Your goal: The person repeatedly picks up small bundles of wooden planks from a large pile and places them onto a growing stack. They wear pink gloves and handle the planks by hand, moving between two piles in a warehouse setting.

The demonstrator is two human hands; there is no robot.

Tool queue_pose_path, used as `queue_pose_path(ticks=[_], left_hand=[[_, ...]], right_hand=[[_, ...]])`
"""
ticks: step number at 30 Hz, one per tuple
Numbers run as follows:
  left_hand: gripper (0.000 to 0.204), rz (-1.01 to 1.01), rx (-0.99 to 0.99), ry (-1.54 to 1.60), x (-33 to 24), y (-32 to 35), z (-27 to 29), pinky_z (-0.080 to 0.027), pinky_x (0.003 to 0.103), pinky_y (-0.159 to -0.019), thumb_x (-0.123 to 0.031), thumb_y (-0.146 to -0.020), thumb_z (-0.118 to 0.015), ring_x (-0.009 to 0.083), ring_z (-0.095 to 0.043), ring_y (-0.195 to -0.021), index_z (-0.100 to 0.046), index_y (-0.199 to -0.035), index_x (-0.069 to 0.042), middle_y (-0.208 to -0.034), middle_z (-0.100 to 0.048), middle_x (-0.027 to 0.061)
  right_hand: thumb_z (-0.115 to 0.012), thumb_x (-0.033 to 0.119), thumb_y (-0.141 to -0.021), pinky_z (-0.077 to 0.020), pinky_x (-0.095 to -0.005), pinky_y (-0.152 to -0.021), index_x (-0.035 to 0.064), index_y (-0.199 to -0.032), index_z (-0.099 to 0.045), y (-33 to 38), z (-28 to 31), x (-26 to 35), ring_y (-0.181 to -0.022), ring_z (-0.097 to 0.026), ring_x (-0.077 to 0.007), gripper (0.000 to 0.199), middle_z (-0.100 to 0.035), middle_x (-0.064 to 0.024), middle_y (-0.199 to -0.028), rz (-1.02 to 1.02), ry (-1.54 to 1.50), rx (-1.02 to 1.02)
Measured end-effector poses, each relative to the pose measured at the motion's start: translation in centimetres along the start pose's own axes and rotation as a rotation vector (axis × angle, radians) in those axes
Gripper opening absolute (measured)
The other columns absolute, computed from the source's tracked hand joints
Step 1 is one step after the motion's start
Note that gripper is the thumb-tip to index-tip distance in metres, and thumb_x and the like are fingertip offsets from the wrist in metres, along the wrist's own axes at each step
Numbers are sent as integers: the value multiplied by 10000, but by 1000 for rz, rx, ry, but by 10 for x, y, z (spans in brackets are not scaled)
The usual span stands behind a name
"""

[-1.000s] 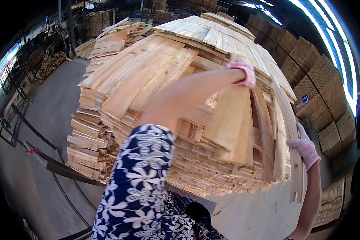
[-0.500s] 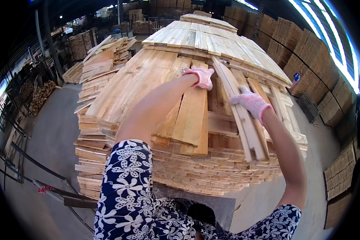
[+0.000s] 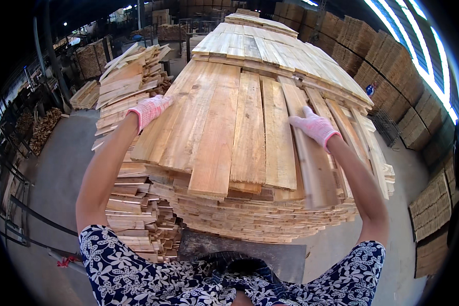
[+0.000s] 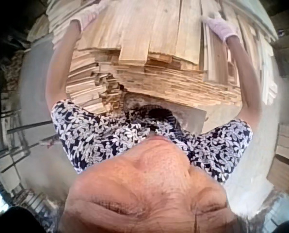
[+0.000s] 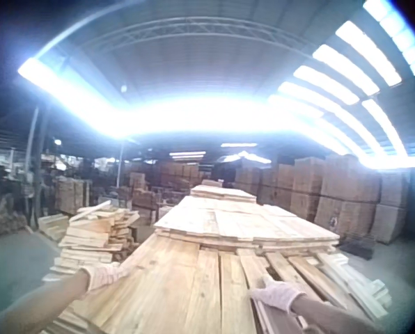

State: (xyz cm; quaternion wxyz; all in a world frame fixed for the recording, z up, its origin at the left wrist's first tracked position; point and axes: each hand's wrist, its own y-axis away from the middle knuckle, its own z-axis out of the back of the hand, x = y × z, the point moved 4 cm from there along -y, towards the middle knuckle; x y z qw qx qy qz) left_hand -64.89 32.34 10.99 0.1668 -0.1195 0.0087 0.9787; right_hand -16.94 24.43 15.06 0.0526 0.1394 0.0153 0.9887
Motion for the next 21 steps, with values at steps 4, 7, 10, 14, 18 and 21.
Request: queue_pose_path(ticks=[4, 7, 10, 14, 18, 21], left_hand=[[708, 96, -57, 25, 11, -16, -6, -308, 365, -1191, -522, -1037, -408, 338, -400, -1443, -373, -1529, -14, -1566, -402, 222], [821, 113, -139, 317, 6, -10, -7, -315, 349, -1185, -558, -1001, -476, 325, -417, -1435, -308, -1543, 35, -1572, -383, 241], [909, 150, 3, 810, -26, 29, 7, -357, 326, -1155, -583, -953, -561, 249, -448, -1407, -280, -1561, 32, -1560, -403, 217], [864, 115, -218, 1073, -43, 60, 1, -465, 324, -1052, -564, -938, -628, 186, -544, -1279, -347, -1552, -25, -1454, -516, 160], [734, 133, -77, 1426, 15, 48, -29, -463, 315, -1051, -513, -954, -649, 159, -549, -1262, -458, -1501, -64, -1434, -538, 85], [710, 150, -145, 1449, 24, 41, -39, -455, 317, -1053, -501, -941, -667, 153, -549, -1248, -490, -1476, -69, -1422, -543, 66]], right_hand=[[-515, 565, -893, -454, -431, -1030, -20, -1510, -354, -4, -14, 21, -1234, -609, -383, 865, -609, -309, -1314, -24, 52, -37], [-532, 584, -893, -442, -422, -1048, -6, -1524, -354, -6, -10, 16, -1271, -581, -375, 882, -584, -287, -1363, -20, 21, -13], [-592, 608, -871, -406, -414, -1091, 16, -1536, -365, -6, 1, 0, -1343, -518, -354, 918, -529, -262, -1449, 22, -151, 3], [-635, 574, -843, -430, -380, -1042, 21, -1496, -433, 11, 62, -66, -1256, -570, -315, 879, -571, -224, -1397, 95, -225, -174], [-646, 591, -824, -491, -393, -945, 41, -1502, -433, -4, 103, -111, -1092, -656, -300, 899, -656, -213, -1266, -68, -22, -148], [-662, 602, -803, -450, -391, -1037, 65, -1551, -366, -26, 55, -139, -1227, -601, -346, 967, -598, -250, -1363, -87, 83, -65]])
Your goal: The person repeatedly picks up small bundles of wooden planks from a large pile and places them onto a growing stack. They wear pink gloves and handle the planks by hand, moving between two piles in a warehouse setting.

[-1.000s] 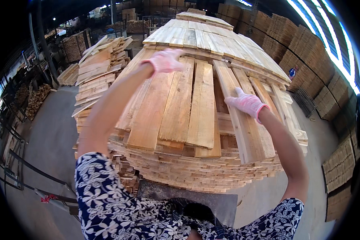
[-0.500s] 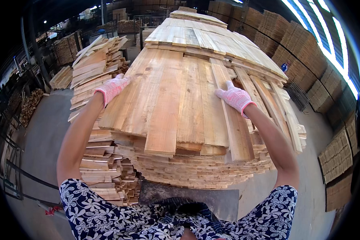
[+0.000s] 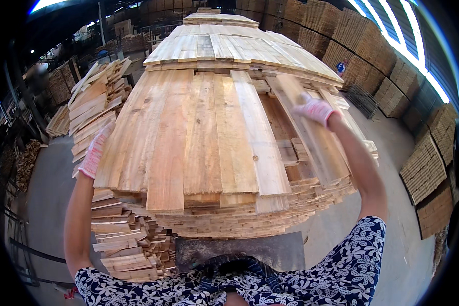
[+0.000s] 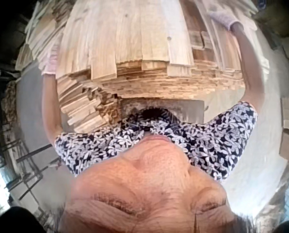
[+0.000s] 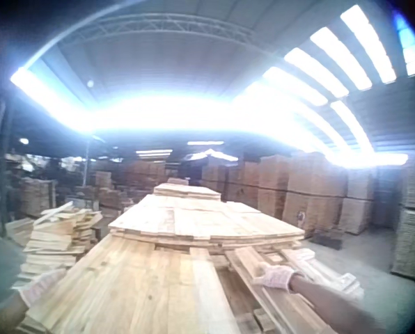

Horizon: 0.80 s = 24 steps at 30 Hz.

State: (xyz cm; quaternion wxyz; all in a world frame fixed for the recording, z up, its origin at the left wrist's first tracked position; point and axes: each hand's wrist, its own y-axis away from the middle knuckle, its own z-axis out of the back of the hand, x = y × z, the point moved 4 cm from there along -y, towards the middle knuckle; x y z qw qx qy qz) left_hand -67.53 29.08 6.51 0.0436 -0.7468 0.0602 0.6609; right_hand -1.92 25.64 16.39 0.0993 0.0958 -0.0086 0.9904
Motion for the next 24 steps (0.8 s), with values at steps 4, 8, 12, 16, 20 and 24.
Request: queue_pose_path(ticks=[4, 8, 12, 16, 20, 24], left_hand=[[764, 18, -74, -113, -18, 15, -30, -443, 321, -1055, -501, -912, -695, 164, -543, -1239, -462, -1495, -67, -1420, -535, 71], [858, -32, -94, -288, -33, 26, -34, -432, 333, -1065, -517, -898, -699, 185, -523, -1259, -375, -1548, -59, -1433, -517, 84], [866, -85, -104, -438, -33, 33, -34, -285, 339, -1172, -546, -928, -642, 202, -398, -1401, -340, -1566, -44, -1516, -458, 101], [818, -121, -136, -487, -29, 18, -46, -352, 338, -1156, -494, -959, -625, 213, -476, -1367, -330, -1566, -32, -1515, -476, 113], [831, -30, -22, -355, -10, 6, -18, -479, 315, -1026, -419, -960, -651, 209, -580, -1235, -267, -1591, -40, -1484, -499, 119], [851, 22, -78, -465, -26, 17, -31, -474, 305, -1025, -377, -951, -675, 196, -540, -1278, -235, -1608, -61, -1507, -462, 125]], right_hand=[[-694, 509, -780, -434, -414, -1076, 53, -1567, -309, -6, -38, 5, -1321, -536, -367, 988, -550, -266, -1418, -79, -45, -8], [-706, 483, -770, -426, -392, -1081, 46, -1558, -333, -13, -27, 17, -1315, -546, -349, 975, -557, -257, -1415, -39, -138, 21], [-559, 571, -876, -405, -403, -1099, 43, -1540, -365, -23, -40, 43, -1328, -532, -373, 870, -533, -276, -1435, 23, -140, 19], [-400, 585, -979, -398, -469, -1099, 54, -1518, -376, -31, -64, 77, -1342, -502, -423, 757, -527, -312, -1416, 43, -99, 24], [-388, 566, -987, -419, -489, -1078, 62, -1516, -369, -25, -61, 81, -1312, -521, -444, 731, -563, -297, -1384, 82, -102, 51], [-440, 570, -968, -454, -480, -1049, 60, -1471, -452, -2, -28, 41, -1283, -547, -438, 717, -562, -276, -1397, 231, -510, 149]])
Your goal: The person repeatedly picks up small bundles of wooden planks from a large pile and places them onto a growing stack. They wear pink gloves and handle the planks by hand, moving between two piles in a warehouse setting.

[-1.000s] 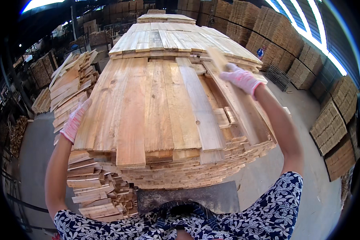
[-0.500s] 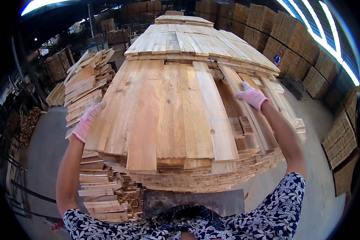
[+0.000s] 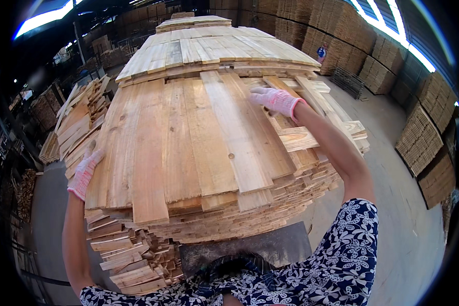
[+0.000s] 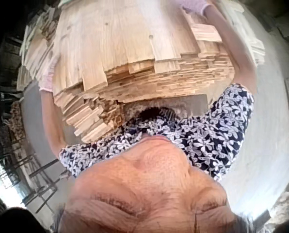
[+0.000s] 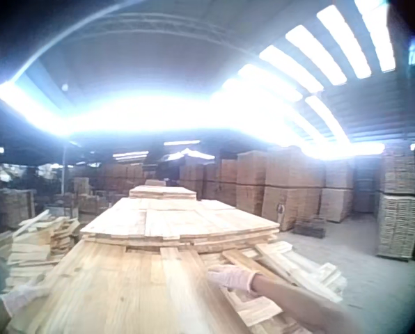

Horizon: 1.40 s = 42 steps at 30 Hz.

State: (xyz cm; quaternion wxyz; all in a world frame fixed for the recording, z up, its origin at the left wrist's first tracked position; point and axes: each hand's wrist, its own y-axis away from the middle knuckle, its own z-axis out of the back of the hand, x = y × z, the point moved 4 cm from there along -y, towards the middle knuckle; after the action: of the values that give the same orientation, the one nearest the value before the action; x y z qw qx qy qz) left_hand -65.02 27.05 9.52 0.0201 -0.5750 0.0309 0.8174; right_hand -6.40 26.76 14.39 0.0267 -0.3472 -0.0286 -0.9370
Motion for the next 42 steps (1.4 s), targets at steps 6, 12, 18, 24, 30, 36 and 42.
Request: queue_pose_path(ticks=[6, 12, 18, 24, 30, 36, 42], left_hand=[[807, -115, -96, -337, 8, -7, 26, -406, 331, -1100, -444, -976, -621, 239, -502, -1347, -266, -1600, -77, -1550, -437, 149], [803, 84, -69, -739, -29, -2, 3, -320, 339, -1165, -546, -997, -513, 309, -424, -1429, -299, -1575, -31, -1568, -417, 201], [805, 57, -139, -728, -15, 2, 11, -255, 323, -1196, -524, -1004, -521, 277, -348, -1469, -301, -1563, 11, -1590, -373, 196], [816, 103, -142, -765, -23, 7, 0, -214, 336, -1225, -556, -1002, -494, 299, -286, -1508, -302, -1563, 5, -1609, -338, 207], [847, 128, -147, -853, -50, 20, -19, -216, 346, -1230, -594, -986, -490, 315, -263, -1520, -305, -1564, -3, -1622, -311, 214], [927, 63, -30, -632, -38, 19, -11, -221, 345, -1228, -626, -948, -540, 315, -271, -1516, -275, -1574, 5, -1630, -290, 216], [497, -512, 55, -313, 3, 16, 15, -190, 311, -1236, -444, -1039, -480, 277, -223, -1537, -570, -1451, -181, -1652, -221, 225]], right_hand=[[-673, 505, -838, -410, -421, -1108, 63, -1514, -424, 82, 117, -141, -1361, -496, -368, 845, -515, -268, -1456, -463, 644, -388], [-691, 516, -824, -419, -414, -1099, 129, -1532, -410, 98, 134, -193, -1329, -534, -359, 854, -556, -241, -1428, -385, 390, -399], [-641, 542, -867, -438, -430, -1065, 150, -1553, -359, 111, 82, -111, -1294, -547, -401, 839, -553, -286, -1394, -262, 444, -147], [-614, 544, -885, -442, -423, -1045, 145, -1568, -336, 92, 72, -110, -1235, -593, -385, 839, -605, -289, -1318, -261, 523, -142], [-553, 584, -912, -443, -423, -1037, 114, -1519, -402, 24, 54, -81, -1227, -595, -389, 782, -623, -268, -1301, -303, 524, -110], [-402, 463, -1023, -420, -446, -1071, 89, -1413, -483, 7, -10, -16, -1304, -525, -397, 546, -529, -227, -1438, -89, 608, -78], [-412, 251, -1045, -347, -378, -1163, 95, -1452, -474, -7, 2, -71, -1398, -422, -366, 441, -364, -160, -1589, 174, 537, -143]])
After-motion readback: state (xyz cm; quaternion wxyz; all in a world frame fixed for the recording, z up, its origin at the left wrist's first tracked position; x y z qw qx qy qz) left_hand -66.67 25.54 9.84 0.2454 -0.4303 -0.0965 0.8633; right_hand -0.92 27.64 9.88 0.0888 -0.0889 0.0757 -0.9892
